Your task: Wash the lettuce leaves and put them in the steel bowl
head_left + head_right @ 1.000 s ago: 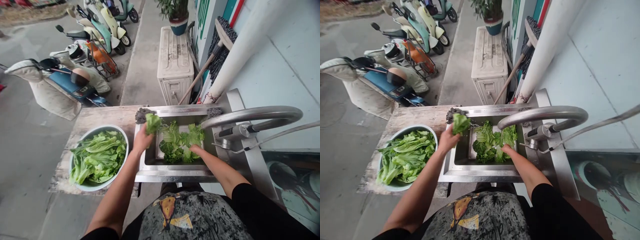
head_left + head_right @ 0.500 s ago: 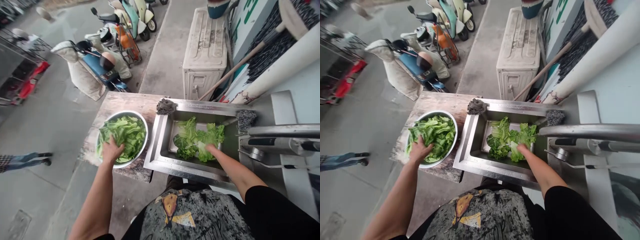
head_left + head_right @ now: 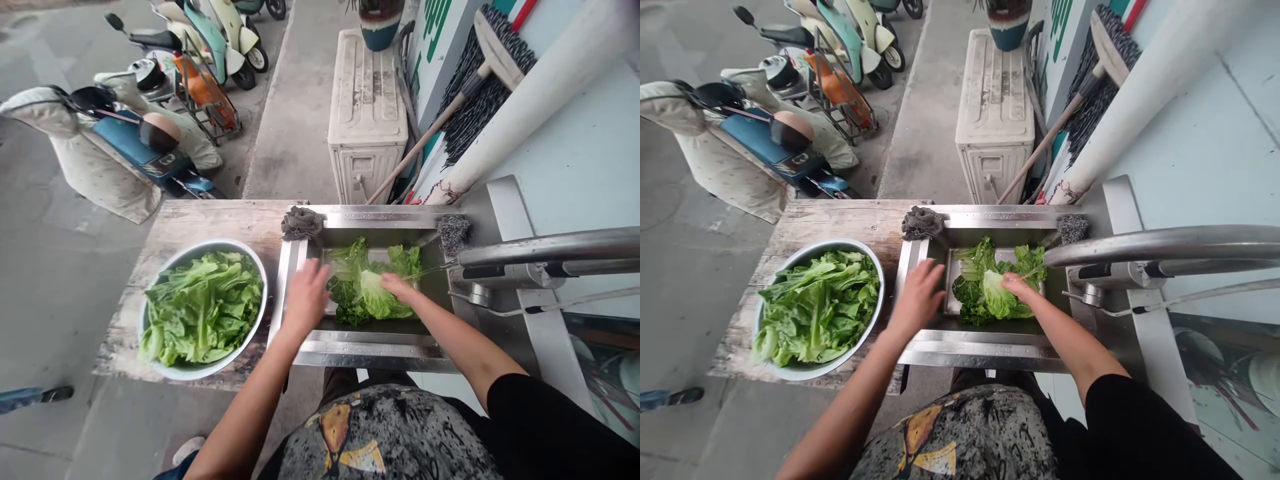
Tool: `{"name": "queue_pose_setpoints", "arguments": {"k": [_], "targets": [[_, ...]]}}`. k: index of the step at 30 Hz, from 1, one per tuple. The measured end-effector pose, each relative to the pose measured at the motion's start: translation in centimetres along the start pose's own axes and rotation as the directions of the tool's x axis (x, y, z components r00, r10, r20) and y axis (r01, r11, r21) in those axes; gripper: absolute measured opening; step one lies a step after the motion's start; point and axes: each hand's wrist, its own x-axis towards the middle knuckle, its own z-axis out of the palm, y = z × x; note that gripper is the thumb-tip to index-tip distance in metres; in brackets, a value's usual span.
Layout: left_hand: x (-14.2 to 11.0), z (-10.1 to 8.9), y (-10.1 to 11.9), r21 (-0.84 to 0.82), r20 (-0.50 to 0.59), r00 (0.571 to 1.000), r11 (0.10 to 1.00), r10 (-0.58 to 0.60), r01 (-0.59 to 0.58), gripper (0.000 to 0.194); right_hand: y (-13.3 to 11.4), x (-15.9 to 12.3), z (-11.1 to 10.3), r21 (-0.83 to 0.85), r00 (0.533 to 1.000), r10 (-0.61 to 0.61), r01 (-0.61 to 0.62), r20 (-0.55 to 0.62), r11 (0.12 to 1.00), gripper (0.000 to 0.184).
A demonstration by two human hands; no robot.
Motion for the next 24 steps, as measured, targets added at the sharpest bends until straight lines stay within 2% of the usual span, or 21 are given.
{"name": "queue_pose_setpoints", "arguments": {"k": [2, 3, 5, 6, 7, 8, 9, 11, 12, 13, 16, 18, 20, 22, 24], "targets": [[3.4, 4.1, 3.0, -0.098, 0.236, 0.970, 0.995, 0.059, -0.036, 0.066, -0.8, -0.5, 0.5, -0.057, 0.975, -0.136, 0.148, 0.174, 0.987, 0.022], [4.7, 5.7, 3.9, -0.148, 0.368, 0.928, 0.989, 0.052, 0.004, 0.066, -1.2, -0.7, 0.7, -0.074, 0.941, -0.214, 0.241, 0.261, 0.968, 0.024], [6.6, 7.8, 4.4, -0.192, 0.565, 0.825, 0.974, 0.011, 0.119, 0.044, -1.7, -0.9, 1.2, -0.081, 0.857, -0.325, 0.386, 0.401, 0.919, 0.026], [7.1, 8.4, 4.1, -0.194, 0.628, 0.778, 0.965, -0.014, 0.174, 0.025, -1.8, -0.8, 1.4, -0.070, 0.832, -0.337, 0.407, 0.440, 0.911, 0.024], [7.3, 8.8, 3.6, -0.188, 0.662, 0.749, 0.959, -0.037, 0.214, 0.010, -1.9, -0.6, 1.7, -0.047, 0.826, -0.332, 0.395, 0.455, 0.918, 0.021], [7.2, 8.9, 2.8, -0.185, 0.669, 0.741, 0.951, -0.063, 0.247, 0.017, -2.0, -0.2, 2.0, -0.011, 0.845, -0.308, 0.348, 0.438, 0.937, 0.019], [6.8, 9.0, 1.9, -0.188, 0.661, 0.743, 0.936, -0.104, 0.299, 0.026, -2.1, 0.3, 2.3, 0.024, 0.893, -0.253, 0.263, 0.372, 0.964, 0.021], [5.6, 9.0, 0.2, -0.202, 0.631, 0.747, 0.887, -0.207, 0.416, 0.033, -2.3, 1.9, 3.3, 0.083, 0.987, -0.058, 0.047, 0.148, 0.995, 0.028], [4.8, 8.9, -0.6, -0.211, 0.615, 0.744, 0.854, -0.261, 0.475, 0.033, -2.5, 2.9, 4.0, 0.100, 0.998, 0.046, -0.049, 0.030, 0.994, 0.033], [4.1, 8.9, -1.2, -0.229, 0.600, 0.734, 0.811, -0.318, 0.539, 0.032, -2.7, 3.9, 4.8, 0.100, 0.990, 0.130, -0.123, -0.062, 0.987, 0.040], [1.9, 8.6, -2.0, -0.355, 0.596, 0.672, 0.607, -0.439, 0.711, 0.024, -3.7, 6.6, 8.1, 0.064, 0.959, 0.222, -0.214, -0.175, 0.975, 0.071], [0.9, 8.1, -1.8, -0.487, 0.629, 0.614, 0.373, -0.477, 0.789, 0.017, -4.6, 7.9, 10.9, 0.047, 0.938, 0.264, -0.260, -0.225, 0.964, 0.098], [0.3, 7.5, -1.3, -0.569, 0.677, 0.568, 0.158, -0.467, 0.807, 0.017, -5.5, 8.5, 13.5, 0.041, 0.914, 0.298, -0.299, -0.276, 0.953, 0.120], [0.0, 7.0, -0.8, -0.603, 0.707, 0.529, -0.007, -0.469, 0.798, 0.022, -6.1, 8.7, 15.2, 0.073, 0.887, 0.336, -0.331, -0.315, 0.941, 0.122], [0.1, 6.8, -0.6, -0.629, 0.723, 0.512, -0.134, -0.464, 0.766, 0.024, -6.3, 8.5, 15.5, 0.141, 0.866, 0.382, -0.355, -0.324, 0.924, 0.105]]}}
